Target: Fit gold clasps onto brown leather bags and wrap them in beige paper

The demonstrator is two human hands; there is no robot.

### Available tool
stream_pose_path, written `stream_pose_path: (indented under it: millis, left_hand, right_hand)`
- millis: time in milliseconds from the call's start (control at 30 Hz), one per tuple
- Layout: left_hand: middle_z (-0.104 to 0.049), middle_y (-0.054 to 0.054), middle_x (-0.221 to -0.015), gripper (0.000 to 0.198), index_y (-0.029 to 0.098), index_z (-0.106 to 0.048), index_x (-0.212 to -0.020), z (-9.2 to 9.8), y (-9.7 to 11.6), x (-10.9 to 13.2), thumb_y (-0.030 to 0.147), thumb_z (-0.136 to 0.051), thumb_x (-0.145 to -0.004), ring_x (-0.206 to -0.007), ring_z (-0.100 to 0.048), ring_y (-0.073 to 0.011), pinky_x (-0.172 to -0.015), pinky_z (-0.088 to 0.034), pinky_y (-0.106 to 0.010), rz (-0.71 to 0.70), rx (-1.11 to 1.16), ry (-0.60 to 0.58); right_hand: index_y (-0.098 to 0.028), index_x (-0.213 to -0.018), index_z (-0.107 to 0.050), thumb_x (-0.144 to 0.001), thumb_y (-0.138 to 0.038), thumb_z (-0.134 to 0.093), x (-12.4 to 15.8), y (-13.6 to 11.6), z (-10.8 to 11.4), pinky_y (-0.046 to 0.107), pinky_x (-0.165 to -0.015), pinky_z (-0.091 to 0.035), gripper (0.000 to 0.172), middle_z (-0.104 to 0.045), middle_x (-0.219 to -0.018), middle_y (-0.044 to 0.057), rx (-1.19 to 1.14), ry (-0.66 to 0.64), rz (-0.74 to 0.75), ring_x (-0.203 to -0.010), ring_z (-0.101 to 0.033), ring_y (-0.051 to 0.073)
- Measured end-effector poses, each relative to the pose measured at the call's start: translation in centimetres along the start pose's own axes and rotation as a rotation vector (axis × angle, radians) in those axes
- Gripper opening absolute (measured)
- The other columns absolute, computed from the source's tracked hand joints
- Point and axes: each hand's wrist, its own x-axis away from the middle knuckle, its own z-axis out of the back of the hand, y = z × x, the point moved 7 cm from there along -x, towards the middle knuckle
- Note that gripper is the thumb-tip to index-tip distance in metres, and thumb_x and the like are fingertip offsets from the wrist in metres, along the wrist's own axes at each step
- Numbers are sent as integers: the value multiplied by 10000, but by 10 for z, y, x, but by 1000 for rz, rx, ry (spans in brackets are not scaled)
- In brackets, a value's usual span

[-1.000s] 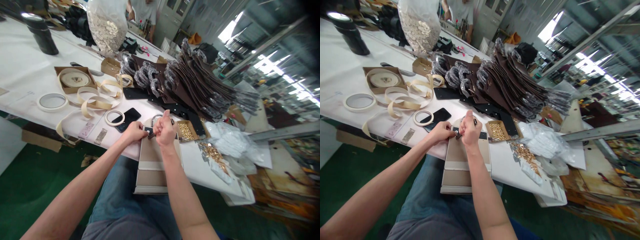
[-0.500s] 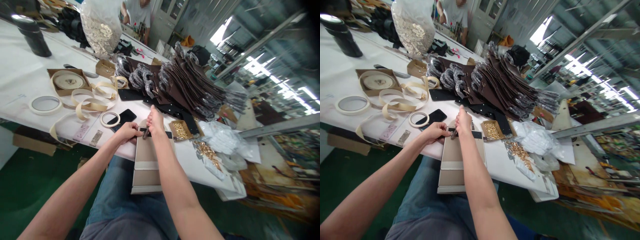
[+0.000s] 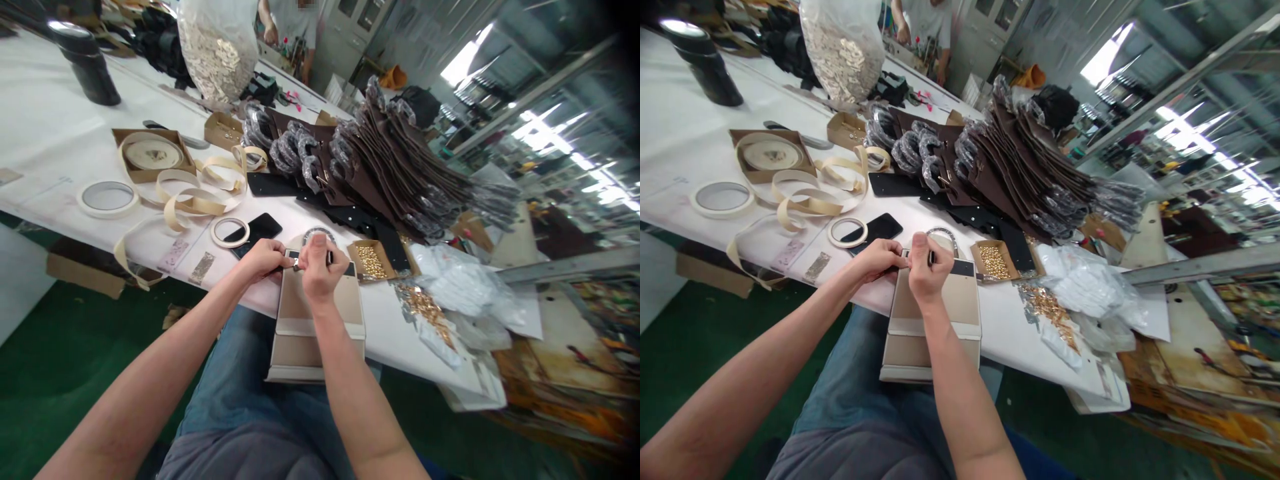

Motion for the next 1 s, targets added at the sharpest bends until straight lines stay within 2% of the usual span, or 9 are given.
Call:
stream_pose_path:
  millis: [100,200,333,433,567,667,767,867,1000]
  left_hand:
    - [-535,64,-542,336,198,-598,-712,2,-3,-3,137,-928,-707,-435,-458,-79,-454,-405,-206,-3,-6,-20]
    - [-564,59,-564,324,194,-614,-724,1,0,-3,111,-927,-712,-454,-484,-83,-476,-435,-210,-23,10,-33]
    - [-591,30,-551,354,184,-608,-680,-2,5,4,130,-952,-740,-465,-544,-111,-468,-433,-215,-8,-63,9]
    - [-641,-6,-566,349,175,-634,-691,-4,7,7,181,-976,-761,-478,-605,-147,-466,-452,-229,-7,-128,42]
    - [-617,3,-538,364,171,-645,-686,-6,7,7,208,-1000,-758,-454,-595,-146,-462,-447,-228,-20,-161,58]
    - [-615,6,-544,333,166,-654,-717,-6,5,9,204,-973,-804,-449,-573,-132,-456,-433,-221,-29,-131,49]
    - [-627,10,-576,349,166,-641,-758,-6,2,10,230,-978,-824,-454,-559,-114,-464,-433,-213,-26,-71,44]
    - [-637,18,-619,386,167,-639,-805,-6,-2,10,293,-1003,-821,-472,-573,-104,-496,-464,-213,-29,-12,52]
    - [-623,19,-593,370,171,-650,-780,-8,-5,7,331,-977,-844,-459,-558,-108,-482,-434,-213,-42,-37,57]
  right_hand:
    - [-263,-607,-556,-1060,-735,-688,0,-13,-4,330,-559,-426,668,-518,-622,10,170,104,245,-612,-505,163]
    - [-260,-610,-512,-1053,-734,-705,-12,-11,-9,311,-524,-417,677,-486,-598,-7,179,136,235,-577,-487,144]
    - [-279,-627,-343,-1012,-840,-675,-60,2,13,291,-383,-282,756,-332,-515,-69,-79,226,-21,-430,-332,102]
    - [-284,-663,-257,-1032,-830,-653,-102,11,25,268,-341,-208,769,-266,-495,-102,-210,241,-202,-400,-233,81]
    - [-279,-683,-291,-1060,-740,-702,-132,28,7,229,-333,-161,724,-260,-476,-126,-218,133,-437,-397,-180,64]
    - [-276,-690,-309,-1055,-724,-728,-133,39,-14,209,-337,-138,714,-259,-458,-137,-182,78,-547,-395,-159,52]
    - [-280,-694,-311,-1028,-745,-754,-130,41,-25,211,-340,-133,724,-272,-450,-136,-127,54,-561,-393,-161,50]
    - [-283,-685,-339,-995,-773,-772,-124,35,-27,225,-345,-147,723,-296,-460,-124,-77,47,-477,-391,-205,57]
    - [-284,-673,-331,-987,-799,-749,-99,16,-20,248,-362,-213,733,-350,-493,-94,-36,70,-246,-410,-291,78]
